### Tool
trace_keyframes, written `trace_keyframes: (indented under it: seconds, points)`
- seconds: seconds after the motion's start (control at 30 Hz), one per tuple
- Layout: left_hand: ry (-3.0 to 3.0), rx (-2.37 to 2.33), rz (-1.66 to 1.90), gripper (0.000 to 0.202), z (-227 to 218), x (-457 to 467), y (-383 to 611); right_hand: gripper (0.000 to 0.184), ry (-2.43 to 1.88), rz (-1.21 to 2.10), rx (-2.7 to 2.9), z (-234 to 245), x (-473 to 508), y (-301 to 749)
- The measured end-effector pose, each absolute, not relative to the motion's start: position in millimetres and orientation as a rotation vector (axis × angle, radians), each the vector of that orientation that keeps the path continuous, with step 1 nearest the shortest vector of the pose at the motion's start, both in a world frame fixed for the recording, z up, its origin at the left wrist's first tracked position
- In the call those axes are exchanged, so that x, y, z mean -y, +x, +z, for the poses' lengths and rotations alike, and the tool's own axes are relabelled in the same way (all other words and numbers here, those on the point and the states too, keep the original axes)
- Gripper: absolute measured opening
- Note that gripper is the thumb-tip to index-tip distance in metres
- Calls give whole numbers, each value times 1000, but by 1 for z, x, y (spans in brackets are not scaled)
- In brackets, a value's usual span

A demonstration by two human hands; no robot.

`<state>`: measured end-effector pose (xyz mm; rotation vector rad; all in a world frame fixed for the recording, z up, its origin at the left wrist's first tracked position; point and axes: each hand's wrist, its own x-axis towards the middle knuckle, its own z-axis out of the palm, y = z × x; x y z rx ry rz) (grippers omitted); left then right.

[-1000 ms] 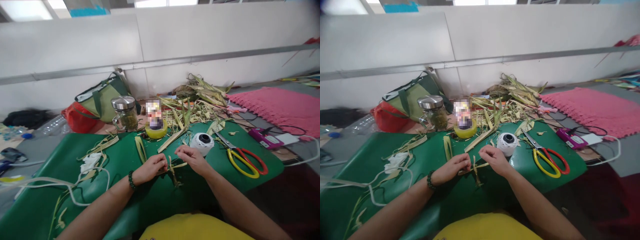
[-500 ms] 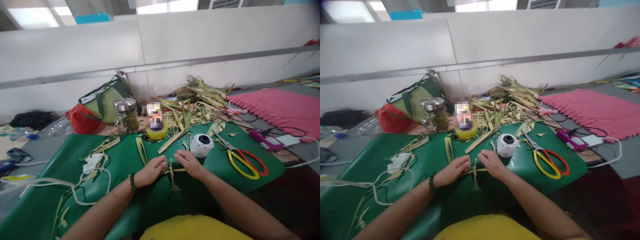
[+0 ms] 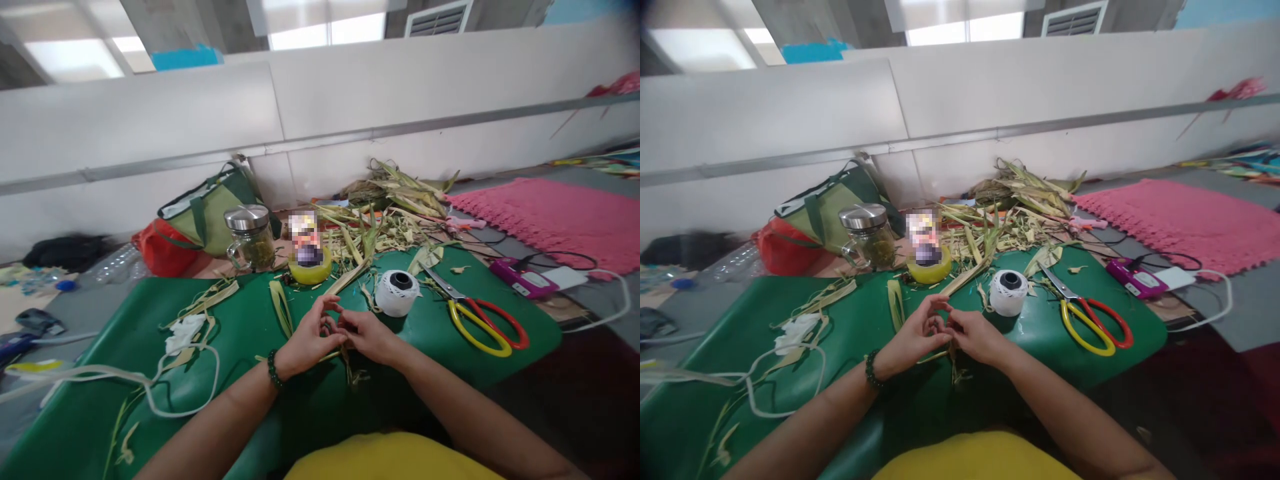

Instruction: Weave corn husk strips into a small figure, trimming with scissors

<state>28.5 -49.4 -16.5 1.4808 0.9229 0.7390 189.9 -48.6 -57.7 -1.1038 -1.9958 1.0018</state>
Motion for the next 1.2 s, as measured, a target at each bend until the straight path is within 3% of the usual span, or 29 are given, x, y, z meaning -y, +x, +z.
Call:
trace_keyframes:
  seconds: [0.33, 0.47, 0.7, 0.87, 0.97, 1.07, 1.17, 1.2]
  points:
    - [1528, -843, 600, 50, -21, 37, 23, 21, -1062, 1097, 1874, -52, 59, 194]
    - [1729, -854, 538, 33, -20, 36, 25, 27, -1057, 788, 1943, -58, 59, 195]
    - [2016, -931, 465, 40, -11, 28, 23, 30, -920, 463, 1992, -58, 55, 194]
    - [2199, -824, 410, 41, -12, 27, 24, 26, -800, 409, 1953, -48, 56, 191]
    - [2382, -894, 396, 28, -14, 31, 26, 24, -781, 406, 1938, -44, 55, 190]
    - [2470, -1013, 317, 13, -16, 35, 27, 23, -832, 401, 1851, -37, 53, 194]
    - [2411, -1063, 276, 14, -19, 34, 26, 14, -973, 399, 1764, -20, 55, 209]
    - [2373, -1066, 286, 14, -20, 33, 24, 19, -1040, 374, 1742, -13, 59, 219]
